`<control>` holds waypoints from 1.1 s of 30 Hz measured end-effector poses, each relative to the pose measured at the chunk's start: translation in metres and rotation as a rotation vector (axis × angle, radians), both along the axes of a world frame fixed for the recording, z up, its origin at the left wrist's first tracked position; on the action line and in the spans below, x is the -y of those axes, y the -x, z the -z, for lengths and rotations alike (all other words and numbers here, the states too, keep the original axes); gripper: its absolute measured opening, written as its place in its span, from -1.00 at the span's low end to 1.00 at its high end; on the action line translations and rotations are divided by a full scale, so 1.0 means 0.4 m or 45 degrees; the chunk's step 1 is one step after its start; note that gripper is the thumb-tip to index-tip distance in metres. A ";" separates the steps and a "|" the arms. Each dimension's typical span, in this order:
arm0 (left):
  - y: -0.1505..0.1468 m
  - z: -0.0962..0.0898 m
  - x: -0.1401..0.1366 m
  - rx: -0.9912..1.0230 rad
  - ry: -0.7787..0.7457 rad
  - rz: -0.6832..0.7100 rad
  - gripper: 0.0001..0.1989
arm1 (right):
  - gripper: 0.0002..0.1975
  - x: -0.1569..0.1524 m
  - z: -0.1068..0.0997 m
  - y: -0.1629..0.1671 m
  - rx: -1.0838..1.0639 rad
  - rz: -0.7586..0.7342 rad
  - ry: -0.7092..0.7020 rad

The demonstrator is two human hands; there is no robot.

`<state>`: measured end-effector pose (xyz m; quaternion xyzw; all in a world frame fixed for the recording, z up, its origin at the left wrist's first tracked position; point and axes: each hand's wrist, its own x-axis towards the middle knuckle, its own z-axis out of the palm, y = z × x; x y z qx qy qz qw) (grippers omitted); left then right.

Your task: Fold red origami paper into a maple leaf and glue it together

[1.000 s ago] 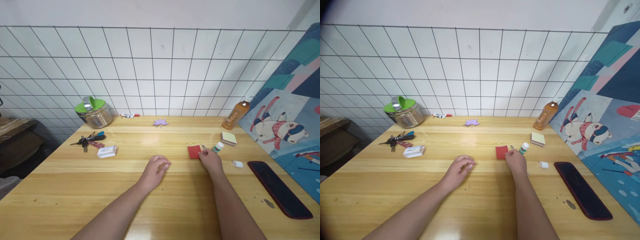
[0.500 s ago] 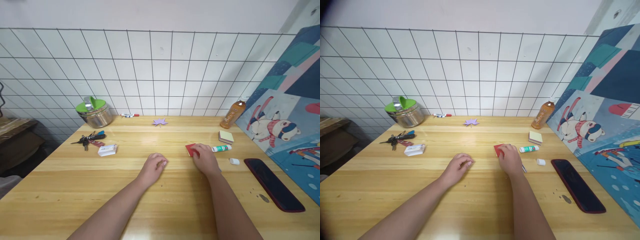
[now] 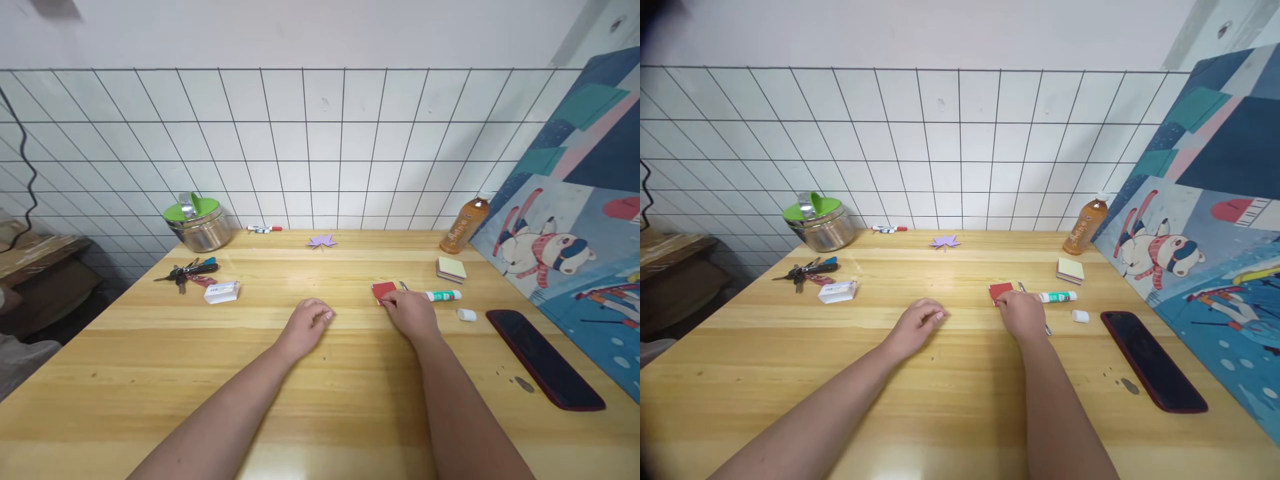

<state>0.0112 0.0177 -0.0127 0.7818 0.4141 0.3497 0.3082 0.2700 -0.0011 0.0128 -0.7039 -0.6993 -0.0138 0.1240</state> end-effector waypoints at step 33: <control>0.025 -0.017 0.077 0.826 1.019 0.004 -0.62 | -0.90 0.070 0.010 0.265 -1.125 -0.424 -0.020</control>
